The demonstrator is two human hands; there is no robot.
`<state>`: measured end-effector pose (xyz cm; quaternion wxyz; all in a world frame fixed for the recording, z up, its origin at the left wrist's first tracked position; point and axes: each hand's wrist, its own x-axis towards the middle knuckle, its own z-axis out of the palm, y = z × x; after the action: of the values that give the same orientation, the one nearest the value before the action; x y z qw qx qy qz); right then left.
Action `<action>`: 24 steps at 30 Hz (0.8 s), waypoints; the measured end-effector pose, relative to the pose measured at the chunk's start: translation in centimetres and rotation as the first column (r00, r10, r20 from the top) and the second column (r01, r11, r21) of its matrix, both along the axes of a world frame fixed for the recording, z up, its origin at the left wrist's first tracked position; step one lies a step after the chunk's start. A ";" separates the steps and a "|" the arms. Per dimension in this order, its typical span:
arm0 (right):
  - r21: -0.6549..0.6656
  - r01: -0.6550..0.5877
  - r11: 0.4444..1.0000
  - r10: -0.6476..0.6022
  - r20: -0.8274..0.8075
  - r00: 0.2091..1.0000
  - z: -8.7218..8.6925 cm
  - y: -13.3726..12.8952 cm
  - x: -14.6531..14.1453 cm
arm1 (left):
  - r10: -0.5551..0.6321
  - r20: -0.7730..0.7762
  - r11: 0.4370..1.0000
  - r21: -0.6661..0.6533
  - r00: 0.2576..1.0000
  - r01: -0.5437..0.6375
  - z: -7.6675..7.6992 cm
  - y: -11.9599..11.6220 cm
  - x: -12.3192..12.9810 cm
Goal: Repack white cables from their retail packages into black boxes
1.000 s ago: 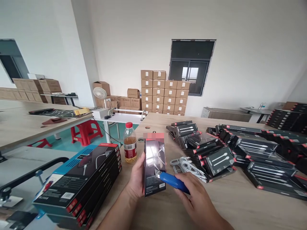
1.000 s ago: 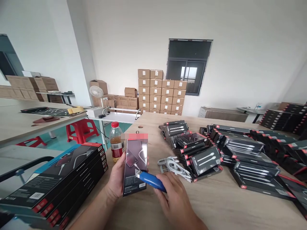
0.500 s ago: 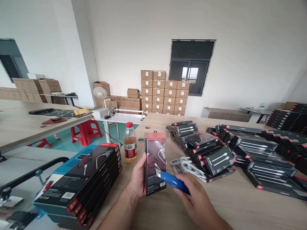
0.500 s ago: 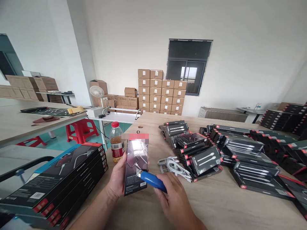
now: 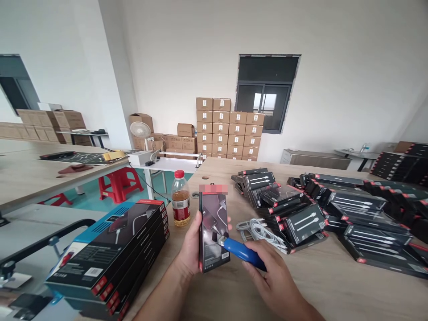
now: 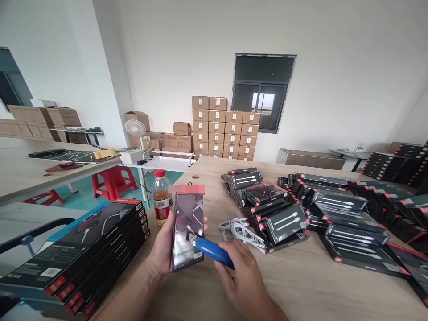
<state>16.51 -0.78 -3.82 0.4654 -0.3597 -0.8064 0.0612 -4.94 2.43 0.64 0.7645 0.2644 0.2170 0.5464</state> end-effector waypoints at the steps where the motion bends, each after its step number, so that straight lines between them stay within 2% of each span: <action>1: 0.005 0.001 1.000 -0.001 0.006 1.000 0.0 0.0 0.0 | 0.010 -0.020 1.000 -0.010 1.000 -0.011 -0.2 0.0 0.0; 9: -0.015 -0.003 1.000 0.004 0.044 0.999 -0.1 0.1 0.0 | 0.011 -0.085 1.000 -0.014 0.996 -0.012 -0.7 -0.2 -0.1; 19: -0.004 -0.008 1.000 0.008 0.031 1.000 0.2 -0.1 0.0 | 0.020 -0.098 0.998 0.059 0.995 -0.014 -1.2 -0.2 -0.4; 24: -0.015 -0.001 1.000 0.001 -0.008 1.000 0.0 -0.1 -0.1 | 0.003 -0.126 0.996 0.094 0.992 0.009 -1.2 -0.4 0.2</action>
<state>16.46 -0.85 -3.85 0.4658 -0.3625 -0.8043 0.0692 -4.75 2.06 -0.56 0.7367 0.3343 0.2384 0.5373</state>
